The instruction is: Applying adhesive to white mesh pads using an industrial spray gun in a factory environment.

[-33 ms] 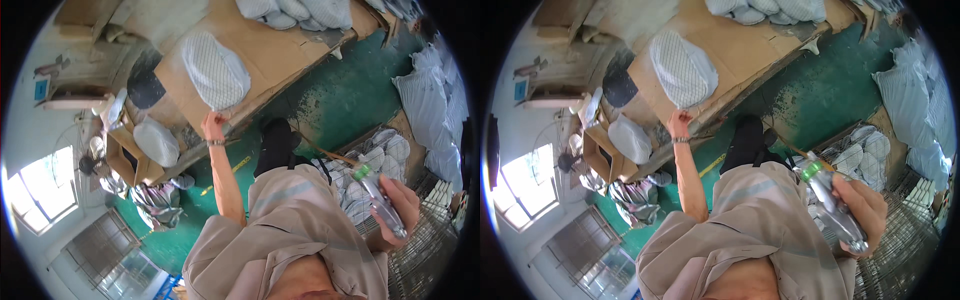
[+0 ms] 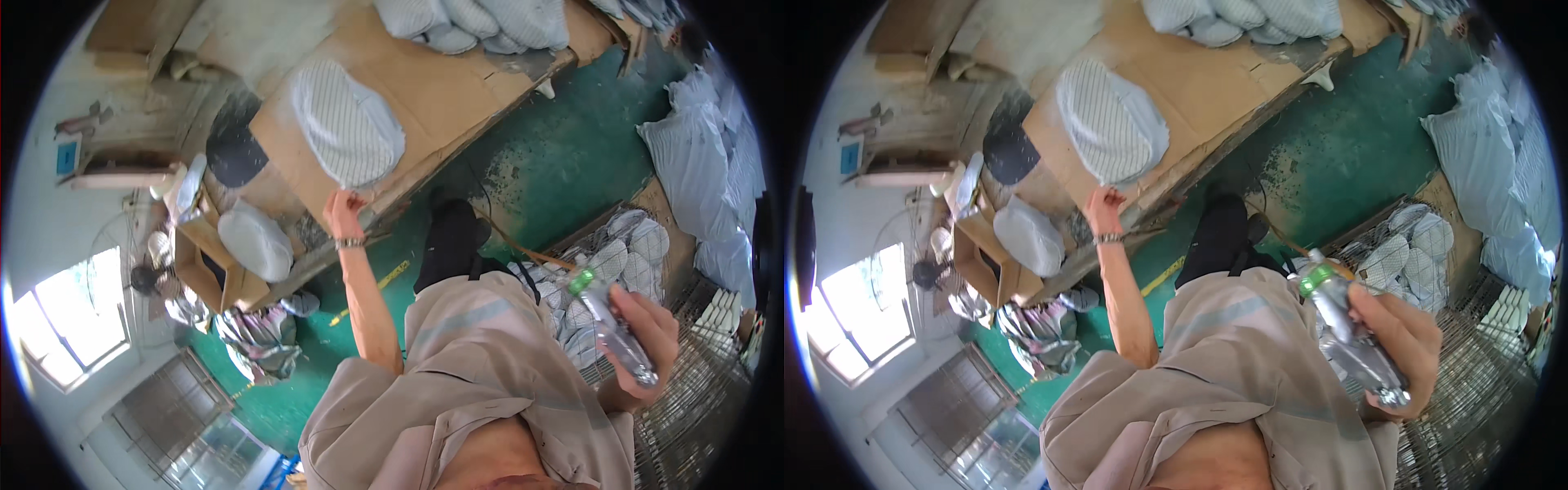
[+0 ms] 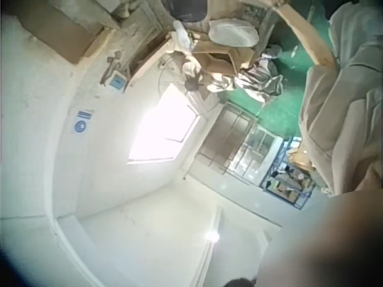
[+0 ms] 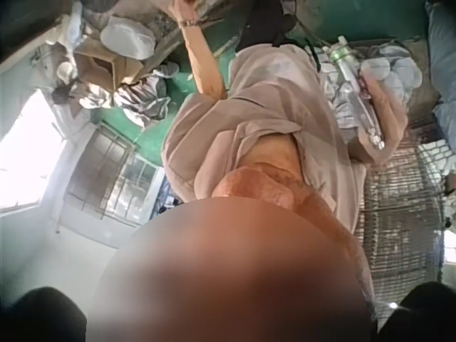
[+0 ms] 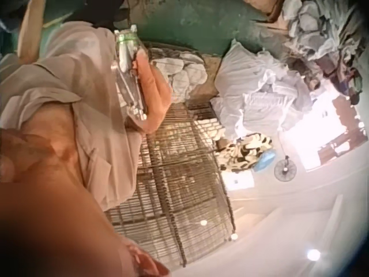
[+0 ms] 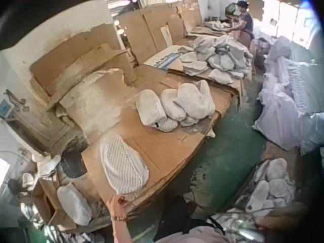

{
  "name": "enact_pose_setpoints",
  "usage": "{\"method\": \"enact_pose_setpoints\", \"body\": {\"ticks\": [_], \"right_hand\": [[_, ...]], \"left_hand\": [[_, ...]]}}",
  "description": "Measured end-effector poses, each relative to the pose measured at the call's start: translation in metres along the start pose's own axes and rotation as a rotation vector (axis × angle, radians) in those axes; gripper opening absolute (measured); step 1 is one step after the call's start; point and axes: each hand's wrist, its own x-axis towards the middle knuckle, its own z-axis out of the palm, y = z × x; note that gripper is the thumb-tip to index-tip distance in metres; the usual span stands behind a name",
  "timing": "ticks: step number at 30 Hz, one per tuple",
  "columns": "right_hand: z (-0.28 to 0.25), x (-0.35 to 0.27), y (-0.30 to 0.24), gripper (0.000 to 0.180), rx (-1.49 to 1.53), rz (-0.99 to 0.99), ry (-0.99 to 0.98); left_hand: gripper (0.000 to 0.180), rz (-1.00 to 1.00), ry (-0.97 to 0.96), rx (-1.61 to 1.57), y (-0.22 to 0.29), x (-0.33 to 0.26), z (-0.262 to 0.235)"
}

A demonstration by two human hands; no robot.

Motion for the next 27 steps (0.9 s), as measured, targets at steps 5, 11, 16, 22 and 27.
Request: {"method": "enact_pose_setpoints", "body": {"ticks": [5, 11, 16, 22, 27], "right_hand": [[0.0, 0.017, 0.015, 0.055, -0.026, 0.172, 0.071], [-0.004, 0.036, 0.031, 0.062, -0.007, 0.183, 0.142], [-0.002, 0.037, 0.032, 0.076, 0.006, 0.295, 0.201], [0.005, 0.038, 0.034, 0.059, 0.006, 0.311, 0.309], [0.012, 0.038, 0.04, 0.075, 0.07, 0.334, 0.181]], "left_hand": [[0.011, 0.308, -0.236, -0.141, 0.106, 0.004, 0.101], [0.024, 0.436, -0.709, -0.2, 0.189, 0.073, 0.299], [0.023, 0.384, -0.821, -0.312, 0.22, 0.131, 0.449], [0.03, 0.456, -0.922, -0.276, 0.15, 0.163, 0.468], [0.042, 0.28, -0.467, 0.878, 0.028, 0.159, 0.387]]}}
